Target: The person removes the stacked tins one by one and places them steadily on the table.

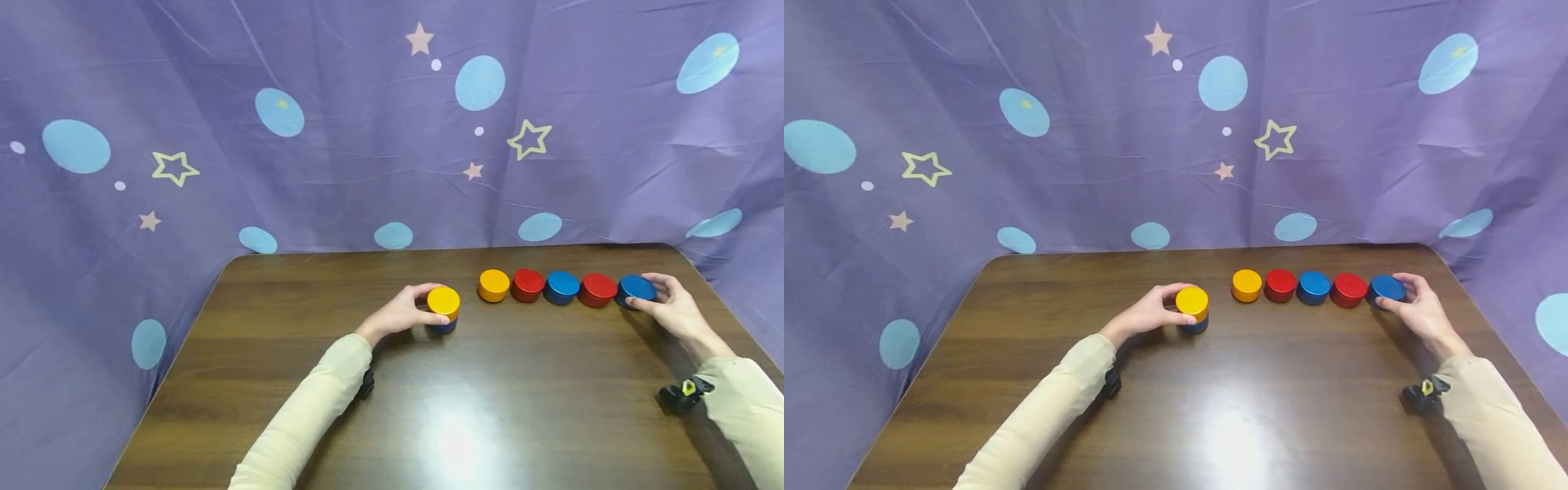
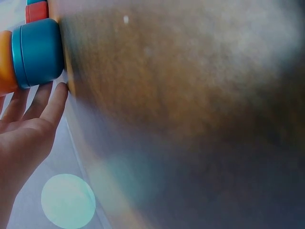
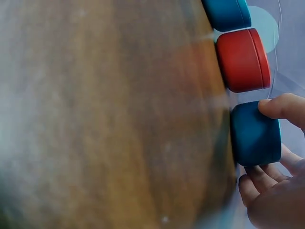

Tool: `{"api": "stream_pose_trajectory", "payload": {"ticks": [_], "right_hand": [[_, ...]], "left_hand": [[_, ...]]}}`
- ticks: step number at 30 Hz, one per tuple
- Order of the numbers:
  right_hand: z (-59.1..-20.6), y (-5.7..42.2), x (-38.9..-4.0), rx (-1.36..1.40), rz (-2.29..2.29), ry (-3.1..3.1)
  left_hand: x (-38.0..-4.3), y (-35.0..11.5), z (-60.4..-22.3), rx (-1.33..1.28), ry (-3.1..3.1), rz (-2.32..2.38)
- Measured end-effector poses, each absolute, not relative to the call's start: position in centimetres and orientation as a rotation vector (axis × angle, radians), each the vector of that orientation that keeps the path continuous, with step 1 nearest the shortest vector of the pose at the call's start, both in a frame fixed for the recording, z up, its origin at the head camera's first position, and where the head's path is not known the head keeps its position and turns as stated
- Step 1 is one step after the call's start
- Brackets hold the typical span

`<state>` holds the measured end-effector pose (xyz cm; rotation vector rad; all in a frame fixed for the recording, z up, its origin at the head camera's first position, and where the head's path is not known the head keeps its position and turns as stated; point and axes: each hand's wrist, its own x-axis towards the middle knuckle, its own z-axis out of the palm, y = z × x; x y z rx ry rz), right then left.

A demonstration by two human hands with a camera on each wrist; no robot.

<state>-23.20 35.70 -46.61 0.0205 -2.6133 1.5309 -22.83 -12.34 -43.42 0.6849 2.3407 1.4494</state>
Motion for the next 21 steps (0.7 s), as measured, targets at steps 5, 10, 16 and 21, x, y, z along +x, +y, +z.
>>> {"api": "stream_pose_trajectory", "payload": {"ticks": [5, 10, 16, 21], "right_hand": [[-46.9, 35.7, -23.1, 0.019, 1.518, -2.613], [-46.8, 35.7, -22.9, 0.009, 1.511, -2.622], [-46.1, 36.0, -22.6, 0.012, 1.613, -2.553], [-44.9, 35.9, -22.4, 0.018, 1.659, -2.502]], "left_hand": [[-22.8, -12.1, -43.3, 0.680, 2.342, 1.468], [-22.8, -12.0, -43.4, 0.713, 2.335, 1.482], [-22.9, -12.0, -43.7, 0.716, 2.307, 1.509], [-22.9, -11.9, -43.8, 0.717, 2.290, 1.528]]}}
